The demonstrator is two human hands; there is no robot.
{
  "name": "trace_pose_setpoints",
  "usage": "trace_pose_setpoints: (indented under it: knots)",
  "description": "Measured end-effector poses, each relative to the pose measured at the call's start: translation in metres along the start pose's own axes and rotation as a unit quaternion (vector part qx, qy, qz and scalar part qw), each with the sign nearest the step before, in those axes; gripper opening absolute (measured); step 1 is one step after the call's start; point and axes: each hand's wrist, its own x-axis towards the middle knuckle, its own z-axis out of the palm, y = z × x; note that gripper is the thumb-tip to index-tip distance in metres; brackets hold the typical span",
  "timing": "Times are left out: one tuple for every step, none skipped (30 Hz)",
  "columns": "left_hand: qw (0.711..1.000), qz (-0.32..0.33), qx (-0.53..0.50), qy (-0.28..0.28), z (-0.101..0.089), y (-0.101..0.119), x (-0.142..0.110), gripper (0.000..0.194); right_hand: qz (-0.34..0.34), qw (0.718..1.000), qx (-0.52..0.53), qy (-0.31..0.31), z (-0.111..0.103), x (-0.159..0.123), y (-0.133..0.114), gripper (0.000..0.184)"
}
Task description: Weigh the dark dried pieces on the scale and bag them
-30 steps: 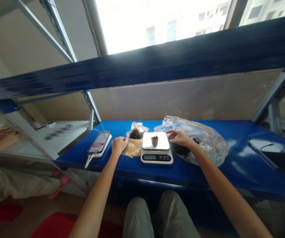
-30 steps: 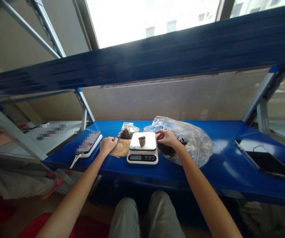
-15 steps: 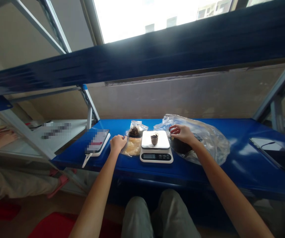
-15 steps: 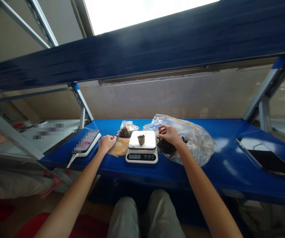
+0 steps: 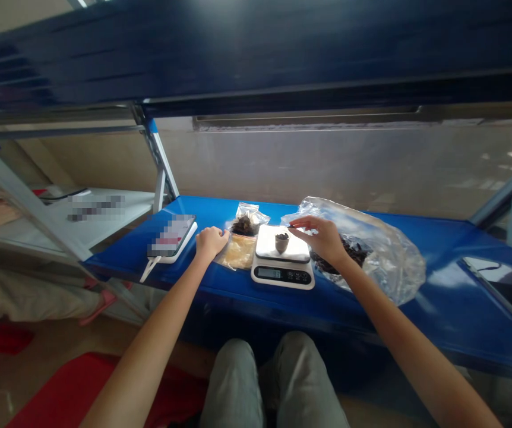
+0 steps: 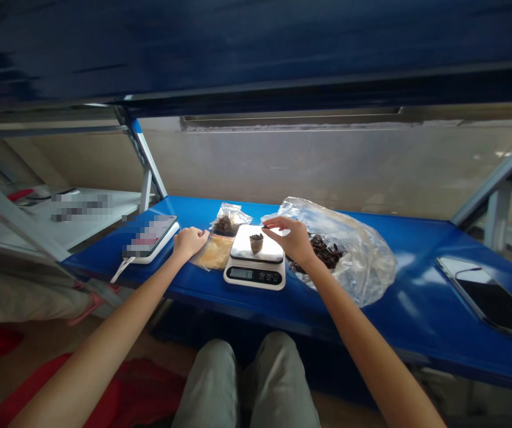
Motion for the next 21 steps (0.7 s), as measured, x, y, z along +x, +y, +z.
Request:
trace_pose_setpoints:
  knots:
    - [1.000,0.000,0.000,0.000,0.000,0.000,0.000,0.045,-0.004,1.000,-0.001,0.001,0.003,-0.001,-0.001,0.017]
    - [1.000,-0.001,0.000,0.000,0.000,0.000,0.000,0.046,-0.008,1.000,-0.001,0.003,0.006,-0.001,-0.002,0.016]
    - [1.000,-0.001,0.001,0.001,0.000,0.001,-0.001,0.046,-0.010,1.000,0.000,0.006,0.007,-0.002,-0.003,0.016]
    - [1.000,0.000,0.002,0.002,0.001,0.001,-0.001,0.045,-0.012,1.000,0.001,0.009,0.009,-0.002,-0.004,0.015]
    - [1.000,0.000,0.003,0.003,0.002,0.001,0.000,0.045,-0.013,1.000,0.002,0.010,0.010,-0.002,-0.005,0.015]
    - [1.000,0.001,0.003,0.005,0.002,0.000,0.000,0.045,-0.015,1.000,0.002,0.008,0.010,-0.002,-0.006,0.015]
    - [1.000,0.003,0.003,0.006,0.003,0.000,0.000,0.045,-0.017,1.000,0.001,0.003,0.011,-0.002,-0.006,0.016]
    - [1.000,0.004,0.003,0.009,0.004,0.000,0.000,0.045,-0.019,1.000,0.001,-0.002,0.011,-0.003,-0.006,0.016]
    - [1.000,0.006,0.003,0.011,0.004,0.000,0.000,0.044,-0.023,1.000,0.000,-0.007,0.011,-0.003,-0.006,0.016]
    - [1.000,0.007,0.003,0.013,0.005,0.000,0.000,0.044,-0.026,1.000,-0.001,-0.010,0.011,-0.003,-0.006,0.016]
    - [1.000,0.007,0.004,0.014,0.005,-0.001,0.000,0.044,-0.030,0.999,-0.002,-0.011,0.011,-0.003,-0.006,0.016]
    - [1.000,0.007,0.005,0.014,0.005,-0.001,0.000,0.044,-0.033,0.999,-0.003,-0.010,0.011,-0.004,-0.006,0.016]
    - [1.000,0.007,0.006,0.013,0.005,-0.001,0.000,0.044,-0.034,0.999,-0.006,-0.008,0.011,-0.004,-0.007,0.016]
    - [1.000,0.007,0.005,0.013,0.005,-0.001,0.000,0.044,-0.035,0.999,-0.010,-0.006,0.011,-0.004,-0.007,0.016]
    - [1.000,0.008,0.004,0.013,0.005,0.000,0.000,0.044,-0.035,0.999,-0.016,-0.006,0.010,-0.004,-0.008,0.016]
    - [1.000,0.008,0.004,0.014,0.005,0.000,0.000,0.044,-0.036,0.999,-0.023,-0.007,0.010,-0.004,-0.009,0.015]
    - [1.000,0.009,0.002,0.015,0.004,0.000,0.000,0.044,-0.037,0.999,-0.030,-0.010,0.010,-0.004,-0.010,0.015]
    - [1.000,0.008,0.001,0.015,0.004,0.000,0.000,0.044,-0.039,0.998,-0.037,-0.015,0.009,-0.004,-0.011,0.014]
    - [1.000,0.006,-0.001,0.015,0.004,0.000,0.000,0.044,-0.042,0.998,-0.043,-0.021,0.009,-0.004,-0.012,0.014]
    - [1.000,0.004,-0.002,0.014,0.004,0.000,0.000,0.044,-0.046,0.997,-0.048,-0.028,0.010,-0.005,-0.012,0.015]
    - [1.000,0.002,-0.004,0.013,0.003,0.000,0.000,0.044,-0.051,0.997,-0.052,-0.035,0.010,-0.005,-0.013,0.015]
